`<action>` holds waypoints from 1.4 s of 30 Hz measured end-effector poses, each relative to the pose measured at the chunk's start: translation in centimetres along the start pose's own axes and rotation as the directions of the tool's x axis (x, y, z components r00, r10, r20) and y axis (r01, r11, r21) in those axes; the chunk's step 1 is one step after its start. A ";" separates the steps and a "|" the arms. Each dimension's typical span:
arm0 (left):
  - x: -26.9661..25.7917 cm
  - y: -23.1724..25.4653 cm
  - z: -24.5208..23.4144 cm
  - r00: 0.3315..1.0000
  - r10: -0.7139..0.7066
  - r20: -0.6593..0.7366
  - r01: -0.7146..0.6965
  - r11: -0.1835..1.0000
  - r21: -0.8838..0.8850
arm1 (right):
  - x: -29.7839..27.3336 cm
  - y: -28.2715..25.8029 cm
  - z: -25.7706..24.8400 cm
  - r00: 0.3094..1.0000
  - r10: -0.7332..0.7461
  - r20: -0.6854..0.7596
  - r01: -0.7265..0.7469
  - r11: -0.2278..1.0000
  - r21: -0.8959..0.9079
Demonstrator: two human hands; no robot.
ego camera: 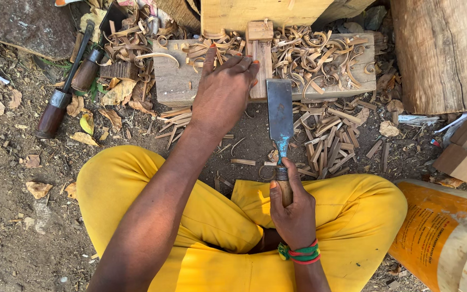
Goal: The person chisels a small piece of wood held in a wooden vise. They use a chisel to shave off thin layers of wood and then pick up the piece by hand.
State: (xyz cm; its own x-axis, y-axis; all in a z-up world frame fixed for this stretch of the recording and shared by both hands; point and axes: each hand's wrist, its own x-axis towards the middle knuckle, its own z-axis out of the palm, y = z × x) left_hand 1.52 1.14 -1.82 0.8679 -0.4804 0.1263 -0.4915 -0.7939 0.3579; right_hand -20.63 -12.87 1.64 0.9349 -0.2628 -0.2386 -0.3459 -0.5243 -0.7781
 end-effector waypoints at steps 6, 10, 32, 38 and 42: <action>0.1 -0.2 -0.3 1.000 0.017 0.019 -0.017 1.000 -0.002 | -0.2 -0.2 0.0 1.000 0.001 -0.031 0.000 1.000 0.006; 0.9 -0.2 0.5 1.000 -0.010 0.007 0.010 1.000 -0.005 | -0.1 -0.7 -0.1 0.999 -0.005 -0.035 0.004 1.000 -0.027; 0.3 0.0 1.6 0.994 -0.014 -0.112 0.018 0.999 0.029 | -0.8 -4.6 0.1 0.992 -0.100 -0.073 0.084 0.978 -0.191; 0.5 0.5 1.1 0.994 -0.029 -0.110 0.030 1.000 0.006 | -0.5 -5.9 0.2 1.000 -0.002 -0.022 -0.004 0.964 -0.266; -1.3 1.8 -0.8 0.976 0.074 -0.203 -0.073 0.997 0.015 | 0.3 -6.8 0.6 0.996 -0.089 -0.029 0.077 0.954 -0.291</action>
State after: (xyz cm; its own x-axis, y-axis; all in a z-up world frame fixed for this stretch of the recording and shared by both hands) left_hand -0.49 0.62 -0.59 0.8254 -0.4527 0.3374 -0.5546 -0.7621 0.3341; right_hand -17.97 -8.87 6.54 0.9592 -0.2386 -0.1515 -0.2813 -0.7556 -0.5916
